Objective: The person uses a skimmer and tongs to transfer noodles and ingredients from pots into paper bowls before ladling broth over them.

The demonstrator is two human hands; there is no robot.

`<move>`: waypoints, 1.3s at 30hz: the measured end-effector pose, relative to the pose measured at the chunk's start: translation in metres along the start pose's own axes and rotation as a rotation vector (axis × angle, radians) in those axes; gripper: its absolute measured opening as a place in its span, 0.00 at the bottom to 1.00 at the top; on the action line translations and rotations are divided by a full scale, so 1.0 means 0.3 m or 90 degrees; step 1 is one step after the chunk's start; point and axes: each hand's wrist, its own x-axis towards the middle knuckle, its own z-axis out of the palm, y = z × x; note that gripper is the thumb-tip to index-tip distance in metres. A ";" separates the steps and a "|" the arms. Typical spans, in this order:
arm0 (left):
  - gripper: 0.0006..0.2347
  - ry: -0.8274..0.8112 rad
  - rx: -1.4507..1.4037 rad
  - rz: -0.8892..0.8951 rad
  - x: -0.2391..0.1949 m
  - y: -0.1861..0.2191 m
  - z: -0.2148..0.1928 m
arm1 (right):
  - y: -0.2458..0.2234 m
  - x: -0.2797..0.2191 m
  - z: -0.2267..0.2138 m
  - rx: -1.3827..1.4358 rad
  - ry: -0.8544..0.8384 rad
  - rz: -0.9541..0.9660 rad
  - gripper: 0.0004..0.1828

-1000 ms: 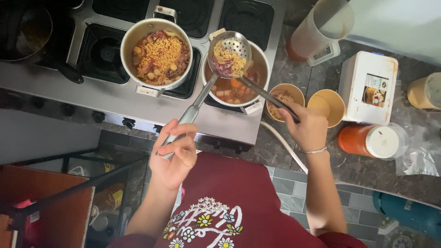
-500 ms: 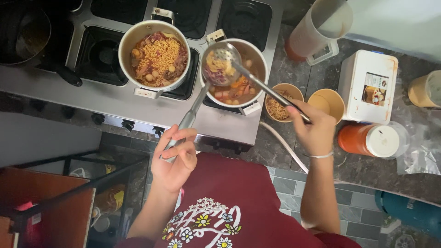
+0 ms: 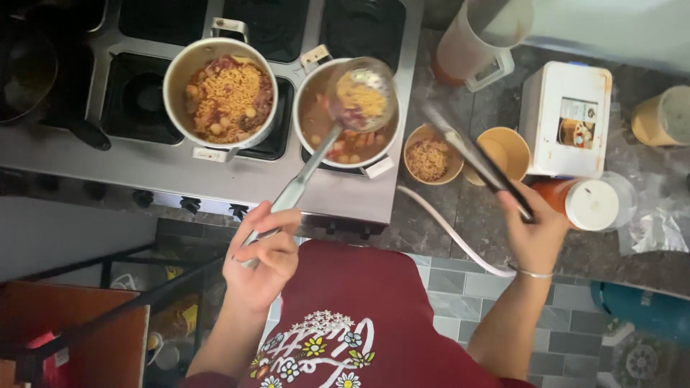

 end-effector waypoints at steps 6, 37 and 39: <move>0.08 0.116 0.272 -0.170 0.146 0.008 -0.187 | 0.214 -0.155 -0.033 0.008 0.118 0.167 0.19; 0.26 0.058 0.507 0.027 0.030 0.090 -0.087 | 0.191 -0.040 -0.012 0.207 0.088 0.131 0.20; 0.29 0.055 0.628 0.080 -0.001 0.110 -0.041 | 0.082 0.013 0.023 0.088 -0.007 0.008 0.17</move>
